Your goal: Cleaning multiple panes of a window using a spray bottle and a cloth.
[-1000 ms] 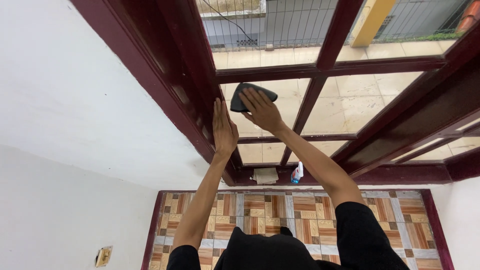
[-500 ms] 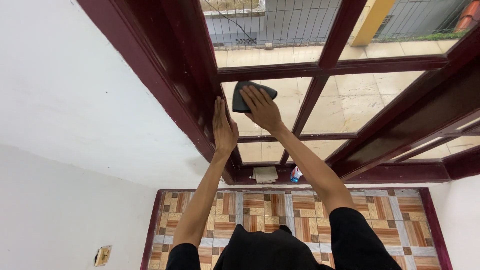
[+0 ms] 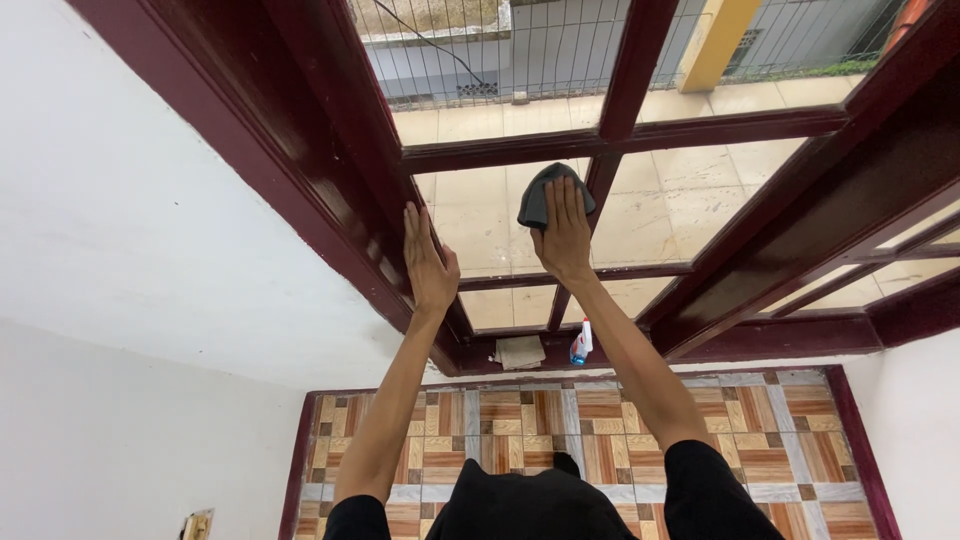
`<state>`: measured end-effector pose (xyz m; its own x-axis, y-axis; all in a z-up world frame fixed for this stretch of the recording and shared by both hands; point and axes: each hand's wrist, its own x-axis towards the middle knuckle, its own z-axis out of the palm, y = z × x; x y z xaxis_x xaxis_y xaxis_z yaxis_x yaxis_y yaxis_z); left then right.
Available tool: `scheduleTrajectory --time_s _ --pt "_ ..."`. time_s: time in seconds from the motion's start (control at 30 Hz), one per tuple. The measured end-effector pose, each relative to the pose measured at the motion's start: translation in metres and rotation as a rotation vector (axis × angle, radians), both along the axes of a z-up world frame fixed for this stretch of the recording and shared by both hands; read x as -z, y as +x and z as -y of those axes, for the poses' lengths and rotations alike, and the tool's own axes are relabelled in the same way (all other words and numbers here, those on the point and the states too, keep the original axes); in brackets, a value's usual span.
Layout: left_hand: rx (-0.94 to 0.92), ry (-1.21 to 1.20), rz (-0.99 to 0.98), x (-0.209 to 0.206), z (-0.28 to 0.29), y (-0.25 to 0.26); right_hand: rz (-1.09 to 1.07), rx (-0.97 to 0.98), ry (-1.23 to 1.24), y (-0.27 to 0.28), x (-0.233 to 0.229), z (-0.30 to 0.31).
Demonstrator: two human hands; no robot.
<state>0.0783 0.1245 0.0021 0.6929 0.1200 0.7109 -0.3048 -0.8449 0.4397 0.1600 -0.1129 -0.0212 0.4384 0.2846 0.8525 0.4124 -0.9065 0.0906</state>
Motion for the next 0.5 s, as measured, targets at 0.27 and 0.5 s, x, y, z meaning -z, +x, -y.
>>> scheduleTrajectory --time_s 0.27,0.5 --pt "-0.001 0.034 0.062 -0.009 0.025 -0.002 -0.188 -0.41 0.296 -0.016 -0.019 0.016" --pt "0.018 -0.024 -0.04 -0.013 0.015 -0.007 -0.1 -0.214 0.088 -0.02 -0.032 -0.002"
